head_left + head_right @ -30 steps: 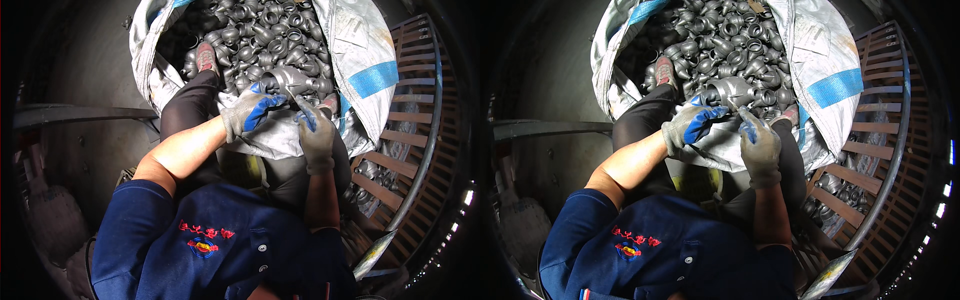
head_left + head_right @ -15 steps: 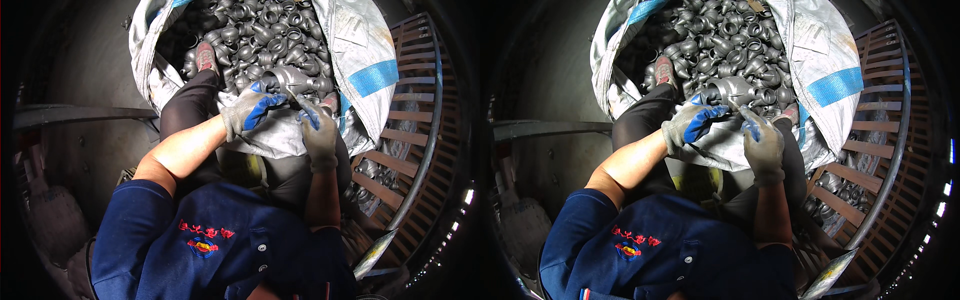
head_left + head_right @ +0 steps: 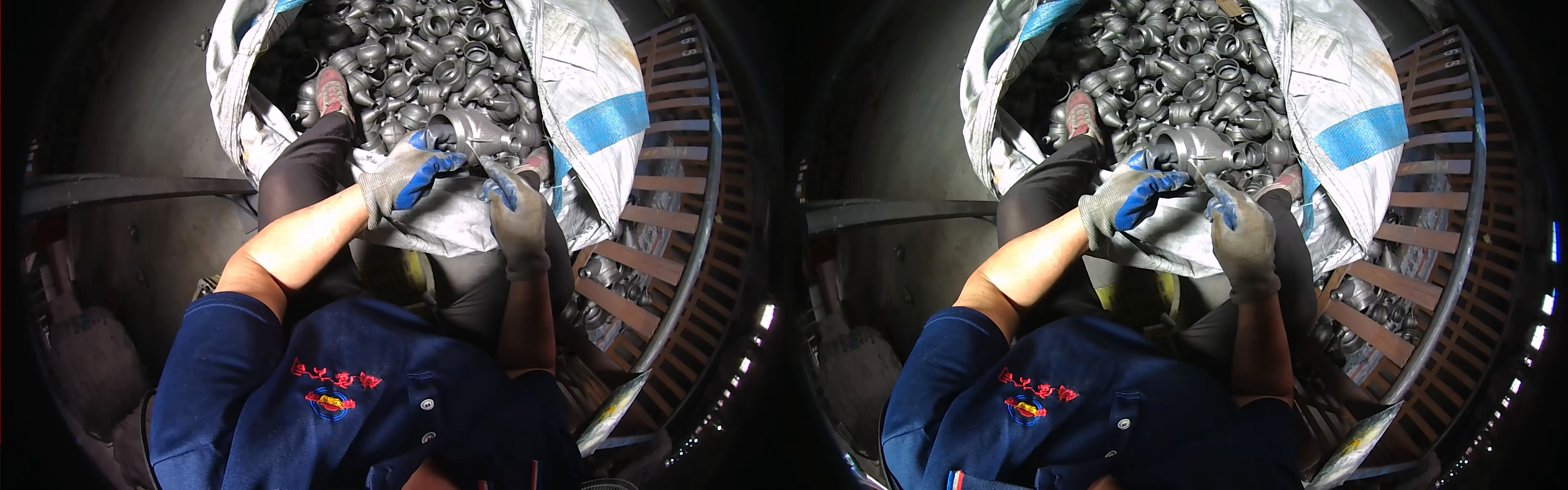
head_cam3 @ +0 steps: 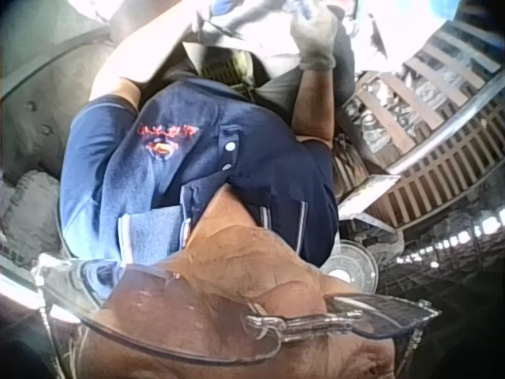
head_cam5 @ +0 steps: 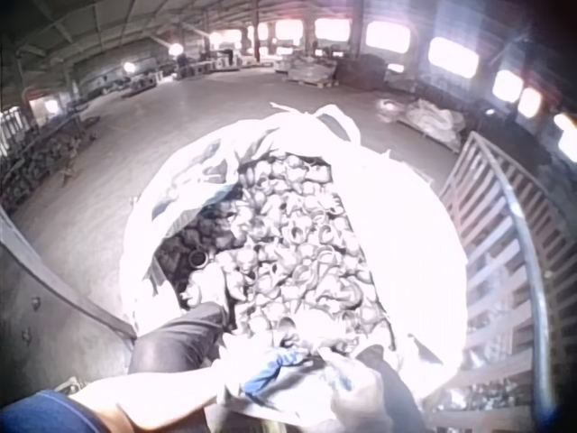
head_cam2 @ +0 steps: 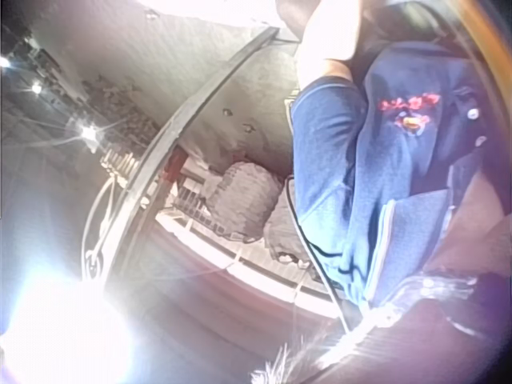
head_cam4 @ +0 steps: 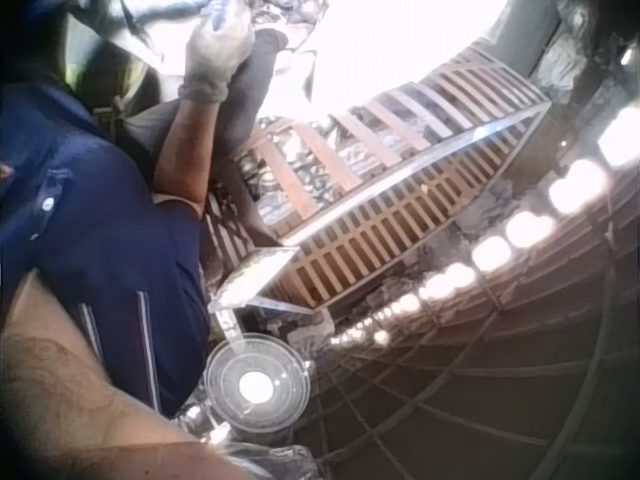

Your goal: Cleaning and inspecting industrial metal castings from a large storage bag.

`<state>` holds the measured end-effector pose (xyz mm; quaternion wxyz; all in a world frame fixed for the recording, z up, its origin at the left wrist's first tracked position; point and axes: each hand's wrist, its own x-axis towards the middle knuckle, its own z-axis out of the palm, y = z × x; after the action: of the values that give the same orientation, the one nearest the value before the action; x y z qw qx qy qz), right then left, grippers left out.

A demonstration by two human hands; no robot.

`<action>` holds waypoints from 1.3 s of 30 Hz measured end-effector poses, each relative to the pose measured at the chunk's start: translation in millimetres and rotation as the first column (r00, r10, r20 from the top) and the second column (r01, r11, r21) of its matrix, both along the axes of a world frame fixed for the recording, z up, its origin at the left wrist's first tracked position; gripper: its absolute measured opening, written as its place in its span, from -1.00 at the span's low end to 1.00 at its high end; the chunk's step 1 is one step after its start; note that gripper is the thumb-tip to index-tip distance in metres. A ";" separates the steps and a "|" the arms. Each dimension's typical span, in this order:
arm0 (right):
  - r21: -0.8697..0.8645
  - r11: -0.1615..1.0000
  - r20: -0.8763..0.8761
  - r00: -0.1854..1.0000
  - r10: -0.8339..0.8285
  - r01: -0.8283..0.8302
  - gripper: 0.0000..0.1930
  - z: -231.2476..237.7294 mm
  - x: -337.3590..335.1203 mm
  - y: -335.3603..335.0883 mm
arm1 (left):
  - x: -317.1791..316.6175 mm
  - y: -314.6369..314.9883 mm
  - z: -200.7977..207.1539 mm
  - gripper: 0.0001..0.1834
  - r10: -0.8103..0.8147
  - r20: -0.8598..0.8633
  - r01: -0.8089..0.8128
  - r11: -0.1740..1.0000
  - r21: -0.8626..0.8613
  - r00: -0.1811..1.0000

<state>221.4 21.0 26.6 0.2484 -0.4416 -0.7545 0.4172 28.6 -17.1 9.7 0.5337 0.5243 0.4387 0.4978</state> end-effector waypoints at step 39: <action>0.072 0.990 -0.288 0.952 -0.100 0.125 -0.63 7.1 -6.4 0.7 | 13.6 9.7 -4.3 -0.84 0.035 -0.308 -0.069 0.992 -0.103 0.951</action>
<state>215.1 21.6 33.7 0.3969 -0.4078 -0.7025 0.4274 42.2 -7.4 5.4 0.4747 0.5524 0.5569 0.3992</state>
